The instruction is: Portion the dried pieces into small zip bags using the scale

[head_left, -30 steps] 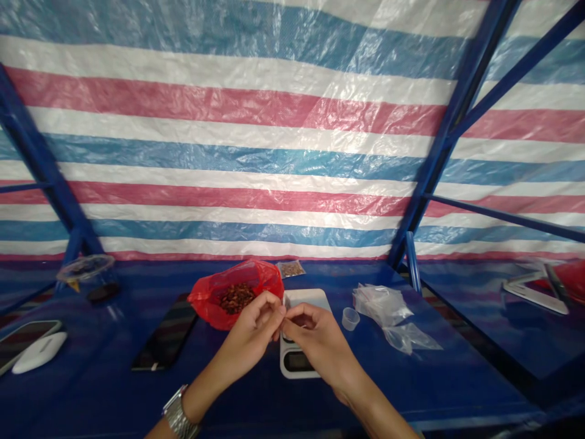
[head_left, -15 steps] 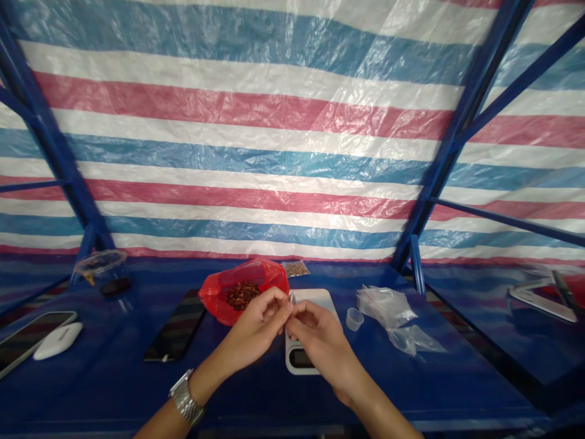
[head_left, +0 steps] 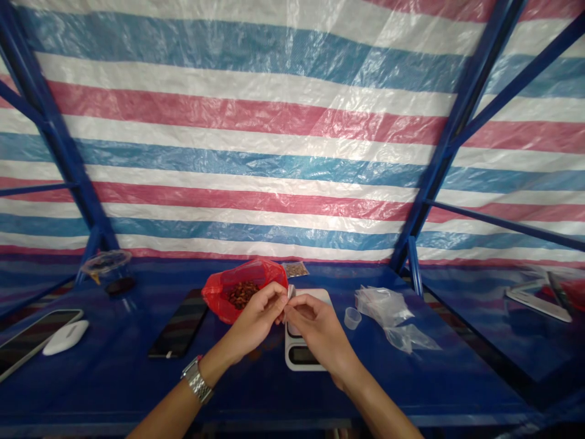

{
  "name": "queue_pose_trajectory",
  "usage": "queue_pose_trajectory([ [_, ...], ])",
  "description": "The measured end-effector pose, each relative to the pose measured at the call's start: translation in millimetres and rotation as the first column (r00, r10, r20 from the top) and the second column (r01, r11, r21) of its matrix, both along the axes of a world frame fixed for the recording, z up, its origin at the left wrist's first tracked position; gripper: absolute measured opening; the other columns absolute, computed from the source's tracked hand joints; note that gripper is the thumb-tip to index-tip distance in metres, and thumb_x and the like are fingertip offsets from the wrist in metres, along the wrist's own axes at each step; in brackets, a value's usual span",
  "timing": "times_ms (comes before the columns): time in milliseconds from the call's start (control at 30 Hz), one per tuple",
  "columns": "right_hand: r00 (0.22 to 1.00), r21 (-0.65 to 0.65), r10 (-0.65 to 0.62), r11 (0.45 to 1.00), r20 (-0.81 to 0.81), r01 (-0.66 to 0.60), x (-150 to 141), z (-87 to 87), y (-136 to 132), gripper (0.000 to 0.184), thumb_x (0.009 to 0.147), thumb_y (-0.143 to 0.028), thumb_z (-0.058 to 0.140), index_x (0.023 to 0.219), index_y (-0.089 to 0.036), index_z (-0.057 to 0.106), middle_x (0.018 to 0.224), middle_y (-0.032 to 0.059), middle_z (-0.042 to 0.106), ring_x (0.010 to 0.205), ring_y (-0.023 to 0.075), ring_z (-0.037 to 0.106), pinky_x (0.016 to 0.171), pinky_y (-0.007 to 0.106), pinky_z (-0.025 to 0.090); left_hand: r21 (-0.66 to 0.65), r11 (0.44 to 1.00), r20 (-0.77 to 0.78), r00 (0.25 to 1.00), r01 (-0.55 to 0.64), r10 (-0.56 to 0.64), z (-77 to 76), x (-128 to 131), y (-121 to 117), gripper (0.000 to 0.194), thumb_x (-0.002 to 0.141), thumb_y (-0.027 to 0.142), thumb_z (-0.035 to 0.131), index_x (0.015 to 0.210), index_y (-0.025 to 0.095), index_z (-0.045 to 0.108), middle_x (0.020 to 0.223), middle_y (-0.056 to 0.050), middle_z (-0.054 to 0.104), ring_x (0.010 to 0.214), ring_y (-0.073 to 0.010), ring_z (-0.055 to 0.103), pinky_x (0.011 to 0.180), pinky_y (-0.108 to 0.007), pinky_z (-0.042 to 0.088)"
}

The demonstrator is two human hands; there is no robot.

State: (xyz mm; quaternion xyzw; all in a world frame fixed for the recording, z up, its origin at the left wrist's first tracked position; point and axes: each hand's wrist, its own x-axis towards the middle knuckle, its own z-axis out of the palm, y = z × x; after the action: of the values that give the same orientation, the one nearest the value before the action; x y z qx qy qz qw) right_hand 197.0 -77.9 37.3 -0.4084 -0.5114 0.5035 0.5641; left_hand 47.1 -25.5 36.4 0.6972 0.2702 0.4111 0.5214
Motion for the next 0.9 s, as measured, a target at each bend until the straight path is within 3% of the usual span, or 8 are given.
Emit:
queue_pose_trajectory([
  [233, 0.999, 0.019, -0.008, 1.0, 0.05, 0.007, 0, -2.6, 9, 0.029, 0.082, -0.045, 0.077, 0.076, -0.019, 0.065, 0.073, 0.0014, 0.073, 0.073, 0.017, 0.067, 0.075, 0.029, 0.05, -0.036, 0.999, 0.0, 1.0, -0.004, 0.004, -8.4, 0, 5, 0.032, 0.095, 0.051, 0.062, 0.091, 0.019, 0.058, 0.075, 0.004, 0.054, 0.067, -0.0117, 0.05, 0.064, -0.025, 0.04],
  [467, 0.996, 0.052, -0.034, 0.998, 0.08, 0.03, -4, 1.8, 16, 0.029, 0.082, -0.047, 0.076, 0.083, -0.019, 0.067, 0.076, 0.0028, 0.074, 0.077, 0.0193, 0.069, 0.08, 0.032, 0.052, -0.012, 0.996, 0.032, 0.996, -0.084, 0.085, -2.0, -3, 8, 0.031, 0.097, 0.049, 0.059, 0.092, 0.019, 0.061, 0.073, 0.004, 0.054, 0.066, -0.0114, 0.049, 0.063, -0.025, 0.038],
  [667, 0.994, 0.045, -0.076, 0.996, 0.081, 0.073, -9, 2.7, 16, 0.034, 0.081, -0.053, 0.075, 0.082, -0.019, 0.067, 0.076, 0.004, 0.075, 0.075, 0.0198, 0.069, 0.077, 0.032, 0.053, -0.02, 0.998, 0.074, 0.995, -0.066, 0.067, -9.1, -5, 15, 0.032, 0.097, 0.049, 0.059, 0.088, 0.018, 0.059, 0.071, 0.004, 0.052, 0.065, -0.0111, 0.048, 0.064, -0.025, 0.038],
  [900, 0.973, 0.094, -0.124, 0.99, 0.196, 0.107, -8, -4.5, 22, 0.024, 0.085, -0.042, 0.066, 0.079, -0.019, 0.064, 0.072, 0.0048, 0.074, 0.07, 0.0205, 0.069, 0.072, 0.032, 0.053, -0.013, 0.999, 0.059, 0.997, -0.048, 0.049, -14.1, -3, 17, 0.034, 0.096, 0.051, 0.058, 0.086, 0.018, 0.058, 0.071, 0.004, 0.053, 0.065, -0.0117, 0.049, 0.064, -0.026, 0.038],
])
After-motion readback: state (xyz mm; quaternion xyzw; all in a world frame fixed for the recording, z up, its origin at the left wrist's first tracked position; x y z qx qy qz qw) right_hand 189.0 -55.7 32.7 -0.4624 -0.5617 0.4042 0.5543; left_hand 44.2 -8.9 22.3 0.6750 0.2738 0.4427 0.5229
